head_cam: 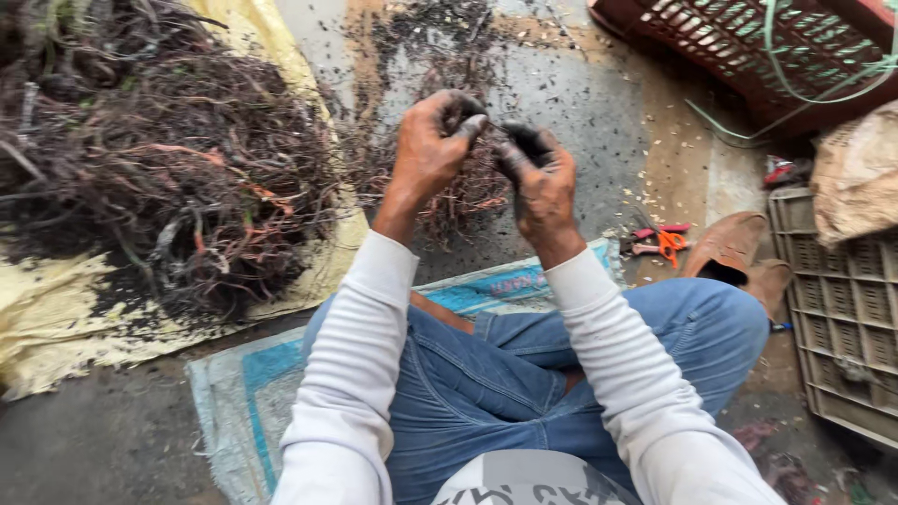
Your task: The person sits on the floor and manually separates a tangled mass of burnt wires, pulling apart strands and removing debris by hand. The separated material is placed onto a yellow sack beside them.
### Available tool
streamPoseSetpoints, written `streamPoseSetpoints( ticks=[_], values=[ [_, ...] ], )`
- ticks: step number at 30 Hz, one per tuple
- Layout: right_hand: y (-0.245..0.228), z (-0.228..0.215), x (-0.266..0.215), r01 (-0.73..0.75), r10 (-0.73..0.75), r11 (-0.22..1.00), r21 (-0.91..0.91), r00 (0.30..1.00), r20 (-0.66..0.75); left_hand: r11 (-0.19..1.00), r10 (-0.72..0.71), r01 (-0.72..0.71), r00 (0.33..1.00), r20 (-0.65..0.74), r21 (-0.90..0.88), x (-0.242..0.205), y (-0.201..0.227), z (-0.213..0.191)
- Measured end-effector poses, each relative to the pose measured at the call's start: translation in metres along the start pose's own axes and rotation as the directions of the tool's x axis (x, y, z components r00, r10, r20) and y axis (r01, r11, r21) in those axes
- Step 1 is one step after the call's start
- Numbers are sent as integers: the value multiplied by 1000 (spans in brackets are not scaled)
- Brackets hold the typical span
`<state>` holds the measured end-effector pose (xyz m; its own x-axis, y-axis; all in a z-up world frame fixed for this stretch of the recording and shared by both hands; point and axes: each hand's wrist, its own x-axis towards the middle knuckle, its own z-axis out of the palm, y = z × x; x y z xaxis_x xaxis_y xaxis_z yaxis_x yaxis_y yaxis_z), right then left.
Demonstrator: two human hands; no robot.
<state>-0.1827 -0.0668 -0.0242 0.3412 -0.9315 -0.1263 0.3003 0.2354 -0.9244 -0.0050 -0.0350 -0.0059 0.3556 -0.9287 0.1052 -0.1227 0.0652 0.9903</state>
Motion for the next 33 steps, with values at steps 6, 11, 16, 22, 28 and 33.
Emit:
streamPoseSetpoints(
  ticks=[6, 11, 16, 22, 28, 33],
  values=[
    [7, -7, 9, 1, 3, 992, 123, 999, -34, 995, -79, 76, 995, 56, 64, -1, -1, -1],
    [-4, -8, 2, -164, 164, 986, 3, 985, 53, 991, -106, 99, 991, 77, 92, -2, -3, -3],
    [-7, -10, 0, 9, 48, 948, -317, 984, 173, 987, -37, 28, 998, 50, 158, -4, -5, -1],
    [-1, -13, 4, 59, -43, 986, -155, 994, 103, 977, -47, 43, 999, 13, 208, -5, -11, 3],
    [-15, -6, 0, 58, -41, 963, -263, 997, 72, 995, -43, 44, 999, -3, 92, 0, -11, -5],
    [-12, 5, -6, 25, 16, 917, -399, 995, 98, 993, -93, 87, 993, 75, 77, -2, -3, -5]
  ],
)
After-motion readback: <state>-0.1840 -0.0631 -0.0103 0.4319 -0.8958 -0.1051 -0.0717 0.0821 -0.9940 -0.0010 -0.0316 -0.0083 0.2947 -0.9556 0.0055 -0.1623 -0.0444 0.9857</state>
